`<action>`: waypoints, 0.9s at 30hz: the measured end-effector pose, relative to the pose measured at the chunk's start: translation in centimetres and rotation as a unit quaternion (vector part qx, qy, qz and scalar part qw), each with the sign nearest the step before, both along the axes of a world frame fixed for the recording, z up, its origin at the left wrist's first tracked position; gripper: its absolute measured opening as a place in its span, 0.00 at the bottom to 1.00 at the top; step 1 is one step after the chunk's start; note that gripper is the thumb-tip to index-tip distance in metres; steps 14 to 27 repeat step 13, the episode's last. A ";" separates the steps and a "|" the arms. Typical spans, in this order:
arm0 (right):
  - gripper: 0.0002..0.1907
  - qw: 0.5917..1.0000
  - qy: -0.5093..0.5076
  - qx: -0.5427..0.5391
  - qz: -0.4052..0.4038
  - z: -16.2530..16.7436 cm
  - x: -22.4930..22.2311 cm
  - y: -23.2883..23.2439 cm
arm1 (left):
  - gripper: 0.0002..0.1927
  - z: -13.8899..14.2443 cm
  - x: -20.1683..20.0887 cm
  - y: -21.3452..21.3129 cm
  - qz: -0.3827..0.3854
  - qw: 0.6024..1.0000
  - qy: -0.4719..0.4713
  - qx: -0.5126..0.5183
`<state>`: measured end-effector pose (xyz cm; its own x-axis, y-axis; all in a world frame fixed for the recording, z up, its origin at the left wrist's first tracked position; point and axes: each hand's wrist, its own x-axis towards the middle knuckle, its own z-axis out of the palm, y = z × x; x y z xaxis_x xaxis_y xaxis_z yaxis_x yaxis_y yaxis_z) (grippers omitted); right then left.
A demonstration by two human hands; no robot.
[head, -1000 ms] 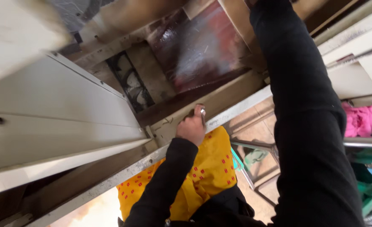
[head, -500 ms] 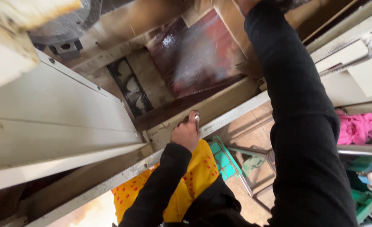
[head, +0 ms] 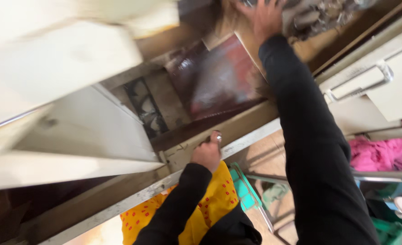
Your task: The person sits in front of a metal processing machine, repeatedly picking up metal rods from a green crate, inserting them into the machine, and closing the door. The person handles the rods one by one, operating the machine's door and controls throughout the process.
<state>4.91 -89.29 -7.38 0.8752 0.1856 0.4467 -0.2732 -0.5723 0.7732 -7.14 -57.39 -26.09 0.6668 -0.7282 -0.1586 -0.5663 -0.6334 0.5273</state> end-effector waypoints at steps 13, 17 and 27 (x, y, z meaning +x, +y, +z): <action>0.15 -0.101 -0.292 0.916 0.257 -2.9 8.3 -0.5 | 0.24 -1.8 0.0 -0.3 0.004 1.000 -0.014 0.011; 0.15 -0.101 -0.292 0.916 0.257 -2.9 8.3 -0.5 | 0.24 -1.8 0.0 -0.3 0.004 1.000 -0.014 0.011; 0.15 -0.101 -0.292 0.916 0.257 -2.9 8.3 -0.5 | 0.24 -1.8 0.0 -0.3 0.004 1.000 -0.014 0.011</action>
